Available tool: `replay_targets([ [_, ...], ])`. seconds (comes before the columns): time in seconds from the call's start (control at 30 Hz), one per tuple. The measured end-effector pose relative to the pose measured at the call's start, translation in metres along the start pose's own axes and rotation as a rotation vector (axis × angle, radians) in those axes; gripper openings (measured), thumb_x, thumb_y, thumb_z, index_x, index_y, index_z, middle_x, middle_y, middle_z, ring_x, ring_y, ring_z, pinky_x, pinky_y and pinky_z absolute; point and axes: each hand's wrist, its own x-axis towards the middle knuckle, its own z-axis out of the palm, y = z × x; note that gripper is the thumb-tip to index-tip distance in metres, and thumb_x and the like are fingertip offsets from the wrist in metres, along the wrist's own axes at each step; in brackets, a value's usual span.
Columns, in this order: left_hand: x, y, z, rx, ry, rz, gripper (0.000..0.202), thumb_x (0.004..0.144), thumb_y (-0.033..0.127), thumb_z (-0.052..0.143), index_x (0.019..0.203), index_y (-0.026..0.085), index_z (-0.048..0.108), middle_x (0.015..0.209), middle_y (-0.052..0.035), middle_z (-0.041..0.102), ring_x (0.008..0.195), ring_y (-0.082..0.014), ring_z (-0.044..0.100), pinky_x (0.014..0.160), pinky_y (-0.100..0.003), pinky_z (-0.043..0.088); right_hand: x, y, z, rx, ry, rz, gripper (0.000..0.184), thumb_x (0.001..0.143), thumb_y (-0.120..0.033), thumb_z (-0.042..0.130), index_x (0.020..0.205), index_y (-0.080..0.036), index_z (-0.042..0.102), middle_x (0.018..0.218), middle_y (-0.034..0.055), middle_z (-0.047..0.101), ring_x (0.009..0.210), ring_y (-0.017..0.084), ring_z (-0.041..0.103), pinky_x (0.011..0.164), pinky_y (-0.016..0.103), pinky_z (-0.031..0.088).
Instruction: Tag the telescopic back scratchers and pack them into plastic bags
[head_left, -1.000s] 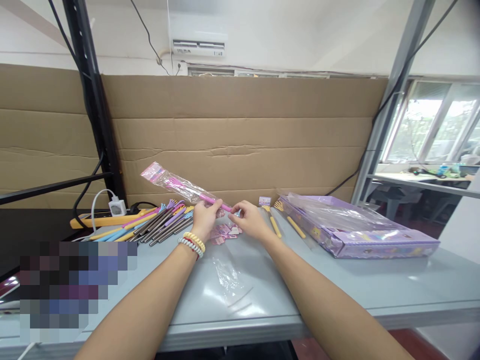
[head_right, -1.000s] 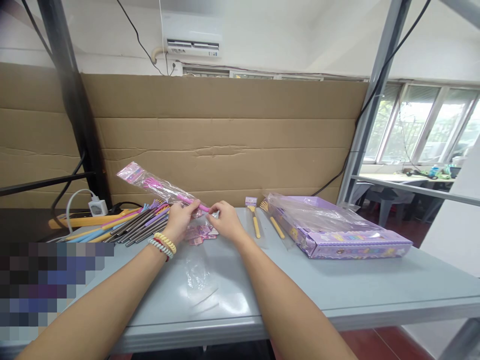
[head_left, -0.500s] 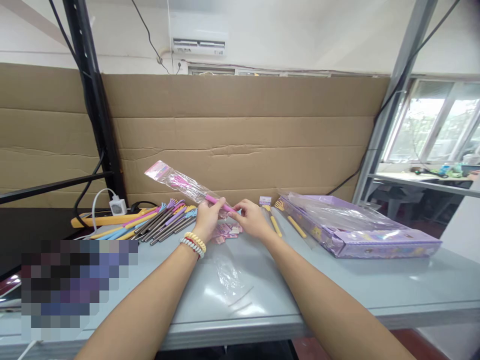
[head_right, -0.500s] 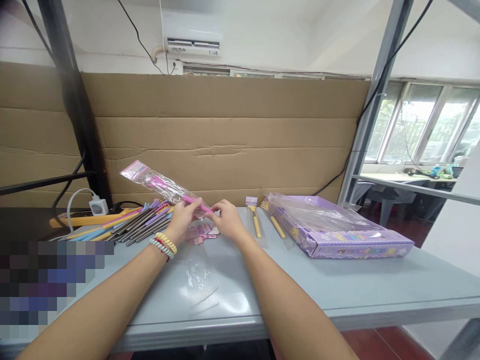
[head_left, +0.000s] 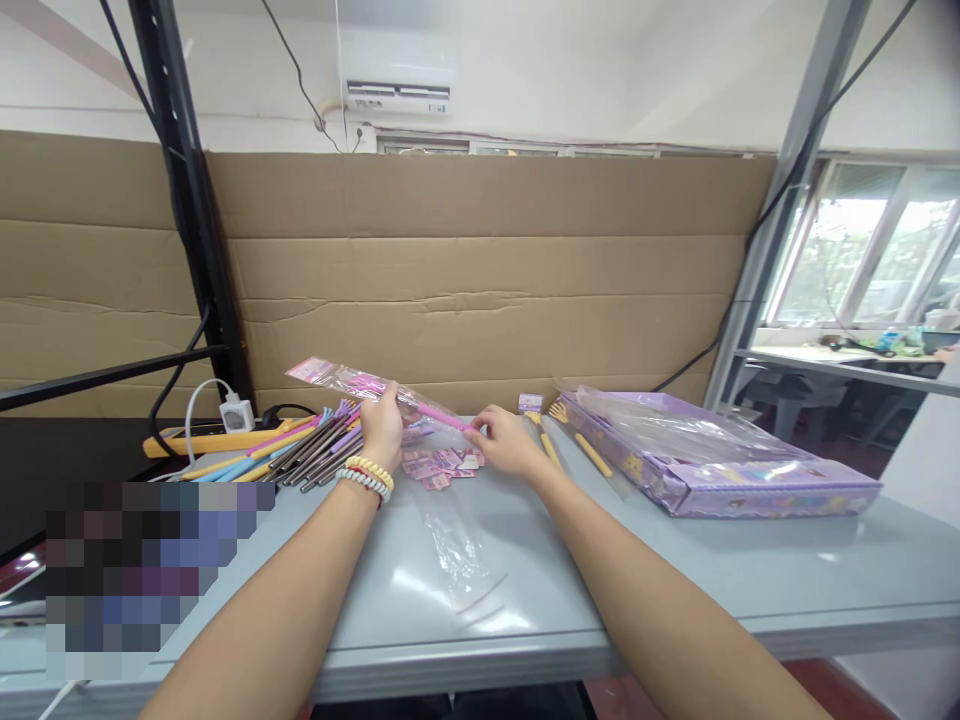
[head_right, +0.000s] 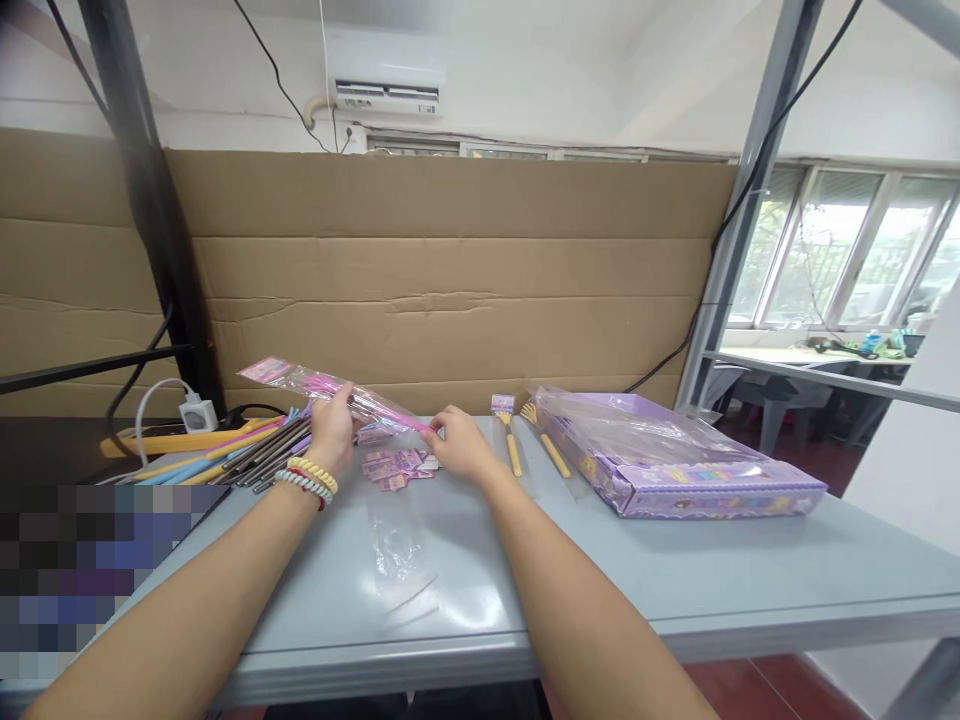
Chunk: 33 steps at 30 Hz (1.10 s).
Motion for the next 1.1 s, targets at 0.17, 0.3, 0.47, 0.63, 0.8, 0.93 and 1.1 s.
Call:
replay_targets([
  [0.17,-0.006,-0.004,0.005,-0.065,-0.108,-0.028,0.012,0.079,0.022,0.052,0.070,0.017,0.045,0.058,0.0000,0.055,0.050,-0.0123,0.055,0.050,-0.028,0.049,-0.002,-0.002,0.001,0.015,-0.040,-0.029,0.013,0.078,-0.026,0.056,0.076,-0.015,0.063,0.076,0.0033,0.053,0.067,0.012,0.048,0.062,0.023,0.035],
  [0.3,-0.008,-0.003,0.005,-0.076,-0.103,-0.031,0.012,0.079,0.023,0.051,0.071,0.017,0.044,0.060,0.0002,0.055,0.049,-0.0121,0.056,0.050,-0.028,0.050,-0.002,-0.003,-0.001,0.033,-0.029,-0.022,0.015,0.079,-0.027,0.056,0.080,-0.015,0.066,0.079,0.0042,0.053,0.068,0.012,0.050,0.064,0.023,0.037],
  [0.47,-0.003,0.006,0.000,-0.157,-0.045,-0.044,0.014,0.081,0.031,0.048,0.077,0.019,0.041,0.057,0.0038,0.049,0.047,-0.0112,0.055,0.050,-0.029,0.052,0.000,0.001,-0.006,-0.044,-0.062,-0.003,0.015,0.079,-0.026,0.057,0.080,-0.016,0.068,0.078,0.0052,0.056,0.069,0.013,0.051,0.064,0.023,0.035],
  [0.63,0.005,0.007,-0.005,-0.195,-0.051,-0.059,0.020,0.081,0.038,0.046,0.086,0.018,0.046,0.066,0.0008,0.054,0.053,-0.0116,0.058,0.053,-0.028,0.053,0.002,0.009,-0.007,-0.125,-0.104,0.050,0.016,0.077,-0.026,0.054,0.078,-0.017,0.067,0.075,0.0050,0.061,0.065,0.014,0.050,0.059,0.023,0.031],
  [0.8,0.007,0.002,-0.005,-0.203,-0.082,-0.058,0.022,0.079,0.039,0.049,0.083,0.017,0.049,0.069,-0.0006,0.056,0.056,-0.0112,0.057,0.056,-0.027,0.052,0.000,0.010,-0.007,-0.113,-0.174,0.111,0.015,0.074,-0.027,0.054,0.064,-0.016,0.060,0.061,0.0010,0.058,0.055,0.011,0.043,0.052,0.022,0.025],
  [0.93,0.000,-0.001,-0.002,-0.186,-0.114,-0.090,0.028,0.082,0.045,0.043,0.082,0.017,0.050,0.064,-0.0001,0.055,0.052,-0.0106,0.055,0.055,-0.026,0.051,-0.001,0.007,-0.006,-0.050,-0.194,0.102,0.019,0.072,-0.030,0.054,0.059,-0.016,0.055,0.053,-0.0016,0.052,0.050,0.009,0.037,0.049,0.022,0.023],
  [1.1,-0.005,0.002,0.000,-0.145,-0.148,-0.131,0.036,0.084,0.051,0.036,0.089,0.018,0.049,0.065,-0.0024,0.056,0.054,-0.0133,0.058,0.050,-0.024,0.049,-0.002,0.007,-0.006,0.041,-0.167,0.066,0.024,0.074,-0.034,0.051,0.059,-0.016,0.055,0.052,-0.0020,0.052,0.050,0.009,0.038,0.048,0.022,0.024],
])
